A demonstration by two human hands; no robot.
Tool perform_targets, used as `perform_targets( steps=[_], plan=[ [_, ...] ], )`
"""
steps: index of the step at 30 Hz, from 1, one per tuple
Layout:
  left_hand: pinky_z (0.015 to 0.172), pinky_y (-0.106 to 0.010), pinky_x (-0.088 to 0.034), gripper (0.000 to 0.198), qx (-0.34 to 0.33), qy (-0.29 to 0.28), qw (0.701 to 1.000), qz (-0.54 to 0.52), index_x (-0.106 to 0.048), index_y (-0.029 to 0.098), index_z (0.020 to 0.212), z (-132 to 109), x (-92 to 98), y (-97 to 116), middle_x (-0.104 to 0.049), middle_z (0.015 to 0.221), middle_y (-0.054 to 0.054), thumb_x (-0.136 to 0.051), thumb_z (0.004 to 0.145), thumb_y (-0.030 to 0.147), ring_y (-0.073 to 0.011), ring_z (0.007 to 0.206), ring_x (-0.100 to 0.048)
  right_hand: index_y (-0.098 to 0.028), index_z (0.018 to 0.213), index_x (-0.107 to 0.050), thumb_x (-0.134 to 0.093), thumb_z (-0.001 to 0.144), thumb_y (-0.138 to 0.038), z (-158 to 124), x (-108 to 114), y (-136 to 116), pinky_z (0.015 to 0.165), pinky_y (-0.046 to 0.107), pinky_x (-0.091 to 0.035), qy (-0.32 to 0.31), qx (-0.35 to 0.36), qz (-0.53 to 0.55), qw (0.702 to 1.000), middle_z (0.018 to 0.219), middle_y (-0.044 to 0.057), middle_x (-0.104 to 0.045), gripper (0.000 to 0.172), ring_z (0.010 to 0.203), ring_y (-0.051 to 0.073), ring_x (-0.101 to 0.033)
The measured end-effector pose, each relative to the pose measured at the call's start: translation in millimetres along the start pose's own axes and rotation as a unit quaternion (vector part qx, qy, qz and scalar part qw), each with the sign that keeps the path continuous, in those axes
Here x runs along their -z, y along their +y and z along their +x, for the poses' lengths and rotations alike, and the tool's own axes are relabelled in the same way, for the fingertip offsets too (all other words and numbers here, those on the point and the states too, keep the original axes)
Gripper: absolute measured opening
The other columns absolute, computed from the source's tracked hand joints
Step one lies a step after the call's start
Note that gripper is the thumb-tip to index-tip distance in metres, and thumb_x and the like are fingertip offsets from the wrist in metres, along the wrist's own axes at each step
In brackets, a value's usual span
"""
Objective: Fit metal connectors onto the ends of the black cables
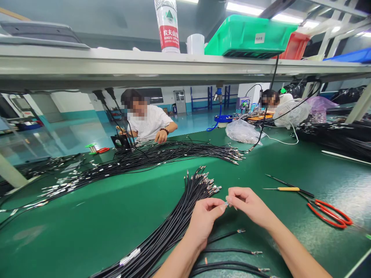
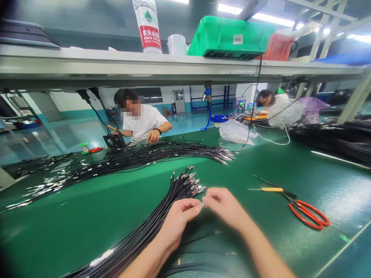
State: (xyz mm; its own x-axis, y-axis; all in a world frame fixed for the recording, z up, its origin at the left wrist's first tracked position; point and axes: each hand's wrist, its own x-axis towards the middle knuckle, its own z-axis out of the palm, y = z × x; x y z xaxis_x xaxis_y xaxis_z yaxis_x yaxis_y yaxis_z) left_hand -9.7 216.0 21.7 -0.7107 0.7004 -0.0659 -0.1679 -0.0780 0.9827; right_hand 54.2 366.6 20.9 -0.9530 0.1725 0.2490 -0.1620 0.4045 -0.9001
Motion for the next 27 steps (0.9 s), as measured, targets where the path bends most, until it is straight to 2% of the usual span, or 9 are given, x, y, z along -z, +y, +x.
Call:
perform_targets(
  steps=[6, 14, 19, 22, 27],
  plan=[
    [0.063, -0.024, -0.031, 0.022, -0.007, 0.008, 1.000, 0.014, -0.068, 0.009, 0.071, 2, 0.7, -3, -0.060, 0.067, -0.004, -0.070, 0.061, 0.028, -0.0113, 0.063, -0.045, -0.019, 0.055, -0.039, -0.048, 0.081, -0.037, 1, -1, 2, 0.056, 0.026, -0.028, -0.001, -0.002, -0.010, 1.000, 0.056, -0.005, -0.035, 0.033, 0.057, 0.011, -0.033],
    [0.060, -0.023, -0.032, 0.021, -0.028, 0.009, 0.999, 0.014, -0.067, 0.009, 0.067, 2, -0.7, -3, -0.059, 0.063, -0.002, -0.071, 0.061, 0.029, -0.0100, 0.060, -0.044, -0.019, 0.054, -0.039, -0.049, 0.081, -0.039, 1, -2, 3, 0.054, 0.025, -0.028, 0.000, -0.002, -0.007, 1.000, 0.055, -0.005, -0.036, 0.035, 0.057, 0.011, -0.033],
    [0.058, -0.021, -0.031, 0.020, -0.027, 0.015, 0.999, -0.025, -0.068, 0.010, 0.070, 1, -0.5, -6, -0.058, 0.061, -0.001, -0.072, 0.061, 0.027, -0.0078, 0.058, -0.041, -0.018, 0.055, -0.042, -0.048, 0.082, -0.041, 1, -2, 3, 0.054, 0.025, -0.028, -0.012, -0.006, 0.010, 1.000, 0.055, -0.005, -0.038, 0.036, 0.055, 0.010, -0.034],
    [0.056, -0.020, -0.031, 0.018, -0.038, -0.002, 0.998, -0.058, -0.068, 0.010, 0.071, 2, 0.8, -10, -0.057, 0.060, 0.001, -0.072, 0.063, 0.026, -0.0060, 0.055, -0.038, -0.018, 0.057, -0.044, -0.049, 0.083, -0.042, 2, -2, 4, 0.052, 0.024, -0.027, -0.019, -0.014, 0.034, 0.999, 0.055, -0.005, -0.040, 0.036, 0.053, 0.010, -0.034],
    [0.059, -0.018, -0.035, 0.019, -0.058, -0.010, 0.994, -0.094, -0.067, 0.014, 0.082, 4, 2.7, -14, -0.057, 0.066, 0.001, -0.072, 0.065, 0.022, -0.0058, 0.058, -0.042, -0.017, 0.059, -0.047, -0.049, 0.083, -0.041, 1, -3, 7, 0.051, 0.024, -0.027, -0.024, -0.032, 0.051, 0.998, 0.054, -0.005, -0.041, 0.034, 0.052, 0.009, -0.034]
  ],
)
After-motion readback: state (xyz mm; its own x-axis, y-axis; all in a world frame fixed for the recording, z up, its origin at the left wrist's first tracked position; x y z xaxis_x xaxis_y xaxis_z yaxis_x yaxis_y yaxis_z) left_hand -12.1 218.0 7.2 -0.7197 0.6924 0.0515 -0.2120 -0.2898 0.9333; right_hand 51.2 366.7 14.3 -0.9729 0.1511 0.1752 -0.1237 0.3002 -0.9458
